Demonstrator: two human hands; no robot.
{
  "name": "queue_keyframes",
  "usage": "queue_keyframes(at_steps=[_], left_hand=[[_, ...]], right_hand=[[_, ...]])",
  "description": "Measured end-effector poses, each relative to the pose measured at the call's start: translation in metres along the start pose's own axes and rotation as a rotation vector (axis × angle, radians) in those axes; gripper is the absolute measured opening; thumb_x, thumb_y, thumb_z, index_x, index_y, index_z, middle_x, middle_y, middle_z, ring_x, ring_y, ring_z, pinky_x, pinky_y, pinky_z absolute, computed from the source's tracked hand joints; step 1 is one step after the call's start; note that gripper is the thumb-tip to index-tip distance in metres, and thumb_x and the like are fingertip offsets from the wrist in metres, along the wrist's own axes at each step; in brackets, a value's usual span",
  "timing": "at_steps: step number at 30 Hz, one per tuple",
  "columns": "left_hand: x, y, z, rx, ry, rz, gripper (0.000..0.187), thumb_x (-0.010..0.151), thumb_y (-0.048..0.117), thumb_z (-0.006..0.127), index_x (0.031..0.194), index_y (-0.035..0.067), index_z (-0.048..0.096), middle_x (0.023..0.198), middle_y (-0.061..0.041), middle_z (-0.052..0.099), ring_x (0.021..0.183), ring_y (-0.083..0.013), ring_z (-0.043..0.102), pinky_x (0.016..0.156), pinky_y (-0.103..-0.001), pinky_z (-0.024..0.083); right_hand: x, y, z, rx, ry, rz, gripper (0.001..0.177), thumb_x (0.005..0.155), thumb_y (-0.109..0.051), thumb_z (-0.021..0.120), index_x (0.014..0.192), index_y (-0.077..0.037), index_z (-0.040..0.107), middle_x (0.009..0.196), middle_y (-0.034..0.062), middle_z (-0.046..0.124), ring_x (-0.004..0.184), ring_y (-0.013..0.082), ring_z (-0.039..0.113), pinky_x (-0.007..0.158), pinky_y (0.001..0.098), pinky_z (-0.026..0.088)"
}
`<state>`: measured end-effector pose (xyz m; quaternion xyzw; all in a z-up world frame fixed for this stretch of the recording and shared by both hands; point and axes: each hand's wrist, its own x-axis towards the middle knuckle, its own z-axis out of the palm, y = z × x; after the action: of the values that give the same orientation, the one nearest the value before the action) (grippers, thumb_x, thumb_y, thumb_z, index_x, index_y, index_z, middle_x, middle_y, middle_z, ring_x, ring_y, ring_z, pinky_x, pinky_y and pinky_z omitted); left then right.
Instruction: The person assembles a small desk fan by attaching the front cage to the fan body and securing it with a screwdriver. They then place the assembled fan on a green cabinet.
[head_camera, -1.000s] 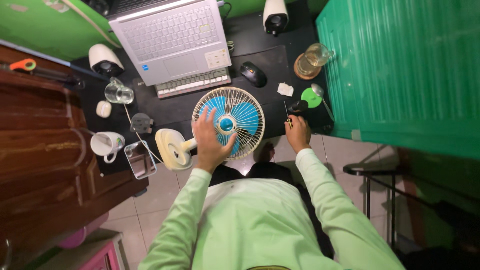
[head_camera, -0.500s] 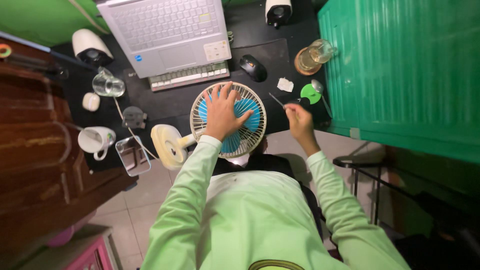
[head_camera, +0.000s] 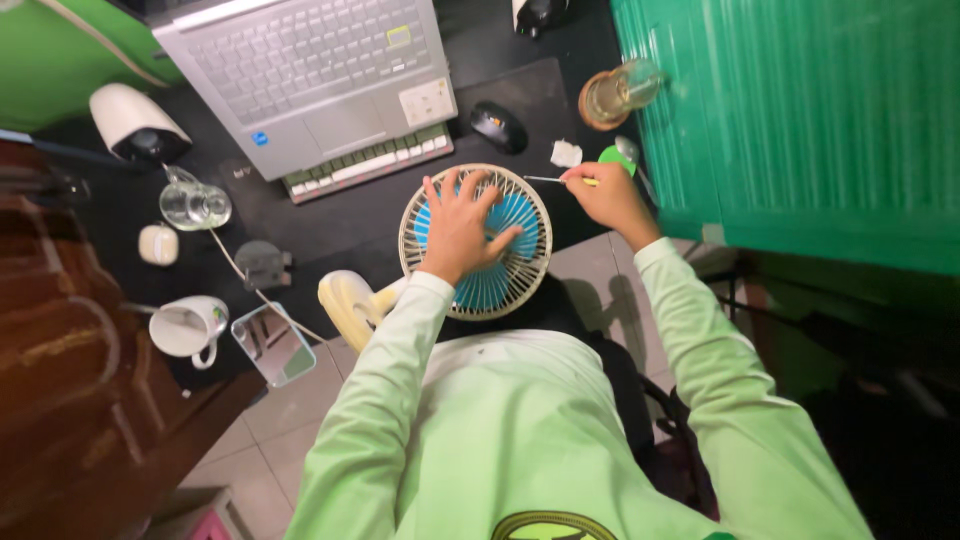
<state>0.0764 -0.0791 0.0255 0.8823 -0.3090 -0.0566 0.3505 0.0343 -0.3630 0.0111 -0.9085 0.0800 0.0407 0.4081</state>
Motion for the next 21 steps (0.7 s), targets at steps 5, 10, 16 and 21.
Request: queue_keyframes(at_steps=[5,10,16,21], left_hand=[[0.014,0.002,0.000,-0.018,-0.016,0.023,0.040,0.073,0.045,0.085,0.087,0.013,0.066,0.132,-0.012,0.057,0.134,-0.0452,0.041,0.107,-0.081,0.019],[0.015,-0.001,0.002,-0.032,-0.039,0.013,0.043,0.075,0.046,0.087,0.078,0.011,0.063,0.119,-0.010,0.059,0.132,-0.0402,0.046,0.112,-0.079,0.023],[0.013,0.008,-0.002,-0.008,0.040,-0.011,0.043,0.080,0.044,0.084,0.095,0.010,0.064,0.121,-0.010,0.059,0.132,-0.0373,0.047,0.116,-0.073,0.026],[0.026,0.025,0.003,0.108,0.040,-0.221,0.051,0.081,0.043,0.081,0.114,0.009,0.063,0.127,-0.012,0.059,0.132,-0.0402,0.046,0.111,-0.073,0.023]], right_hand=[[0.028,0.004,-0.013,-0.033,-0.151,0.141,0.022,0.093,-0.023,0.071,0.097,-0.004,0.079,0.079,0.0136,0.076,0.071,0.0181,0.071,0.069,0.0326,0.054],[0.055,0.007,-0.020,0.054,-0.287,0.044,0.022,0.089,-0.024,0.072,0.094,-0.003,0.080,0.082,0.0114,0.078,0.073,0.0166,0.073,0.071,0.0311,0.055],[0.070,0.012,-0.017,0.089,-0.394,-0.018,0.022,0.088,-0.023,0.072,0.093,-0.003,0.080,0.079,0.0122,0.076,0.069,0.0157,0.072,0.066,0.0319,0.054],[0.093,0.025,-0.014,0.204,-0.463,0.015,0.022,0.089,-0.022,0.071,0.089,-0.001,0.081,0.062,0.0061,0.071,0.058,0.0097,0.064,0.058,0.0281,0.050]])
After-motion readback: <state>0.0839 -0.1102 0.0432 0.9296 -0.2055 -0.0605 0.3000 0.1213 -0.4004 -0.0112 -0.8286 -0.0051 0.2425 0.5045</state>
